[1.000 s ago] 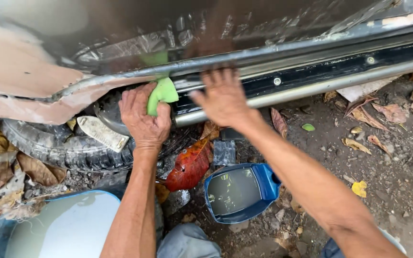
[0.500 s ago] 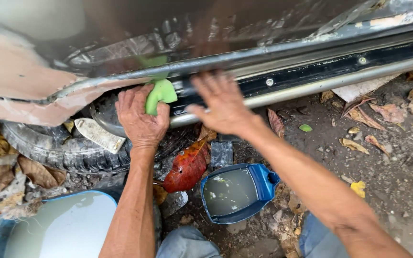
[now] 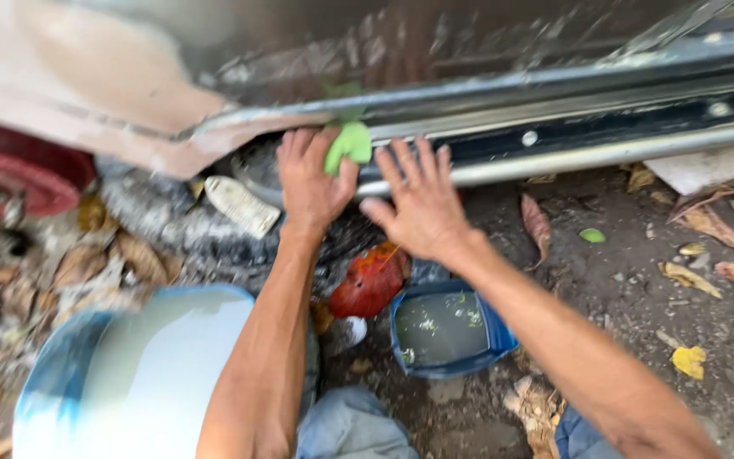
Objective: The person kneels on the ground and scrubs the lower metal bumper of a vehicle using a green sponge and a grey brush. They repeatedly dip the sponge into a blue bucket of water and scrub the surface, occasionally using the brush to clean crevices.
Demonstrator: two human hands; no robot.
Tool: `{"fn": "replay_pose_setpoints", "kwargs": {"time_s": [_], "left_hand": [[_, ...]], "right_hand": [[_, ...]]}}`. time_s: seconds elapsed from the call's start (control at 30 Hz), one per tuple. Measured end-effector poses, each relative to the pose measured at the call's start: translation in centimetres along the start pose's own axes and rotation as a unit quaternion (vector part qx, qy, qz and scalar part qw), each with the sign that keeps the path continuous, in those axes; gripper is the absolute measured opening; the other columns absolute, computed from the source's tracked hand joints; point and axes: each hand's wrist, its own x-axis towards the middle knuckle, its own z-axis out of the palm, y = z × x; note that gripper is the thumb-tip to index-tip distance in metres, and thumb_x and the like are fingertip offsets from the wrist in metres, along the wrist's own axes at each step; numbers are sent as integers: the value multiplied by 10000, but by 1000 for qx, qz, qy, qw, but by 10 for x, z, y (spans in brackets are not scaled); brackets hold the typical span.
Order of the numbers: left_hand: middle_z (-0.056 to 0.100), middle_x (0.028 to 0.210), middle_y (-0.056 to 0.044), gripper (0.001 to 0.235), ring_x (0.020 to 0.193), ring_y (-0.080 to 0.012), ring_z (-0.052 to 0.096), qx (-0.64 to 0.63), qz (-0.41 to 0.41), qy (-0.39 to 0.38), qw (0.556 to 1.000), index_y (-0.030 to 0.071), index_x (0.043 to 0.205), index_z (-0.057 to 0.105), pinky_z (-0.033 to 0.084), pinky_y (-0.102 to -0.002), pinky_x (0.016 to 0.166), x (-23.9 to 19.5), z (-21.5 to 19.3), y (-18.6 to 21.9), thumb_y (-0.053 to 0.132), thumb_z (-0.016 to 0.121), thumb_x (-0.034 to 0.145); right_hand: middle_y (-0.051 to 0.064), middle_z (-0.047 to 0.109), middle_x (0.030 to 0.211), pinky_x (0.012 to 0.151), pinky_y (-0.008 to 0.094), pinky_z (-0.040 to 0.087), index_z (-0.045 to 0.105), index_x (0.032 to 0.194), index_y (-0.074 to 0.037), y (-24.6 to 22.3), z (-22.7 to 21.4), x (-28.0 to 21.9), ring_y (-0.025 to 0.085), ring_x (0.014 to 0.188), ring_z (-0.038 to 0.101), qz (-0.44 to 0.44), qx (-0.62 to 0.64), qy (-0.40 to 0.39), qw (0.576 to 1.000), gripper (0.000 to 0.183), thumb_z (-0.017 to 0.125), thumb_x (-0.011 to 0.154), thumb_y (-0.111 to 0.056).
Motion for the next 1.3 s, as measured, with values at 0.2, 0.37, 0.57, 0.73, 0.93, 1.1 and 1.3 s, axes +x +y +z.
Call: {"fn": "replay_pose_setpoints", "kwargs": {"time_s": [0.2,0.37,0.57,0.73,0.93,1.1,1.3], "left_hand": [[626,1102,-112,464,1019,-340,601,29,15,-167,985,170,1200,721,480,-443,804,-18,-71,-32,214,704,738],[602,990,-137,443,913,-403,640,154,-214,-127,956,133,1170,690,544,-547,766,-70,-137,-83,273,712,750],[630,927,-42,374,870,-315,681,237,-267,-130,925,232,1058,738,559,-471,712,-108,-146,-67,370,714,712],[667,952,-68,401,965,-315,679,219,-367,-113,897,226,1041,744,538,-479,830,-83,-137,-46,423,701,695],[659,927,-66,412,936,-313,667,288,-332,-128,889,212,1020,729,498,-481,812,-82,-134,-39,424,713,667],[677,898,-85,393,879,-318,684,326,-357,-112,868,188,1001,744,504,-460,786,-68,-138,-23,377,748,656],[664,1020,-193,480,910,-306,591,254,-380,-158,875,14,1145,717,410,-439,846,-59,-149,-11,312,665,772]], "right_hand": [[83,546,1377,1013,576,390,571,1474,-218,81,-13,-32,315,1201,520,-92,-150,57,983,489,529,988,-256],[127,643,1096,900,443,509,683,1371,-160,55,-6,-14,343,1031,629,-36,-17,79,996,443,701,932,-220],[127,538,1204,785,460,527,662,1284,-92,-67,66,71,356,1039,577,-141,-19,187,972,359,664,974,-274],[116,513,1088,710,431,449,708,1192,-59,-81,76,82,337,967,543,-101,-89,199,971,289,671,942,-200],[166,549,1140,815,539,464,672,1204,-40,-91,111,127,383,1059,534,-36,-73,207,975,344,699,921,-233],[220,590,1088,805,521,502,701,1200,35,-111,77,112,412,977,597,-114,-39,223,967,332,714,976,-210],[364,652,1197,947,558,519,614,1358,199,-117,47,108,483,970,655,-187,-7,116,975,469,531,935,13]]}}
